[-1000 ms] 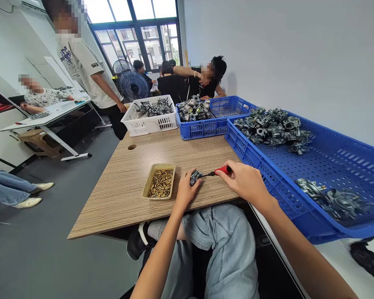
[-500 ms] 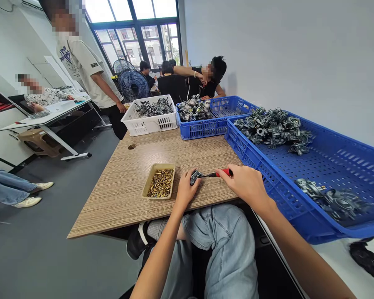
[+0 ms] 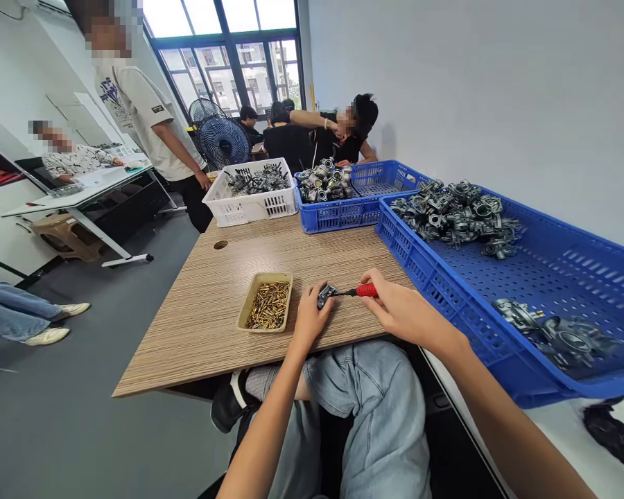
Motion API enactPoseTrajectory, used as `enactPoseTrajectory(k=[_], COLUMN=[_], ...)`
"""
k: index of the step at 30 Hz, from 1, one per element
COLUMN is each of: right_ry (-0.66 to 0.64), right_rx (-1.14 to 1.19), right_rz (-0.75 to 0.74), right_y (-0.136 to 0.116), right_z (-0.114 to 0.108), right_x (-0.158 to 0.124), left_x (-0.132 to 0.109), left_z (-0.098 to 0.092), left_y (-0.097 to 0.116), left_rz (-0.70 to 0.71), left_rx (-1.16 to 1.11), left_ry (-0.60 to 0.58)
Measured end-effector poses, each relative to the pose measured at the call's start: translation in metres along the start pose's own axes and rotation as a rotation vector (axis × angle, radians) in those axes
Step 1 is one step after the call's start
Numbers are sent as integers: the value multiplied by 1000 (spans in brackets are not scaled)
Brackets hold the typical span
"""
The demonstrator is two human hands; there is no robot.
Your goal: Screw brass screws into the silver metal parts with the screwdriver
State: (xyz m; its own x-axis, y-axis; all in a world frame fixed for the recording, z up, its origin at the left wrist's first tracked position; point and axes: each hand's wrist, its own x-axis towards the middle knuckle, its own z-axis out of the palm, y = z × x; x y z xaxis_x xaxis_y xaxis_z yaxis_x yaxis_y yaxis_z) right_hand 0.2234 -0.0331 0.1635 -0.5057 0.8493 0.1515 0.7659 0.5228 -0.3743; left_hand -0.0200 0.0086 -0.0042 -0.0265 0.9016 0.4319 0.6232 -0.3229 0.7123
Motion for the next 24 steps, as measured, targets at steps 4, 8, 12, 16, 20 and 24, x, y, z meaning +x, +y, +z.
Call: enactPoseTrajectory(k=[4,8,12,16,20,24], right_ry=[-35,-14,-15,16,68,131], right_rx=[-3,-114,-285,-413,-459,-471], right_rz=[-7,67,125,175,213,272], right_y=[0,-6,-14,-19,-17,-15], right_z=[0,1,2,5,10,16], right_x=[-2,1,5,7,9,12], left_x=[0,0,0,0,0,0], left_z=[-1,-1,0,-1,-1,-1], left_y=[2,2,3,4,4,2], left_rz=[0,4,5,4,0,8], left_rx=[-1,2,7,10,11,16], left_ry=[-1,-1,2,0,1,9])
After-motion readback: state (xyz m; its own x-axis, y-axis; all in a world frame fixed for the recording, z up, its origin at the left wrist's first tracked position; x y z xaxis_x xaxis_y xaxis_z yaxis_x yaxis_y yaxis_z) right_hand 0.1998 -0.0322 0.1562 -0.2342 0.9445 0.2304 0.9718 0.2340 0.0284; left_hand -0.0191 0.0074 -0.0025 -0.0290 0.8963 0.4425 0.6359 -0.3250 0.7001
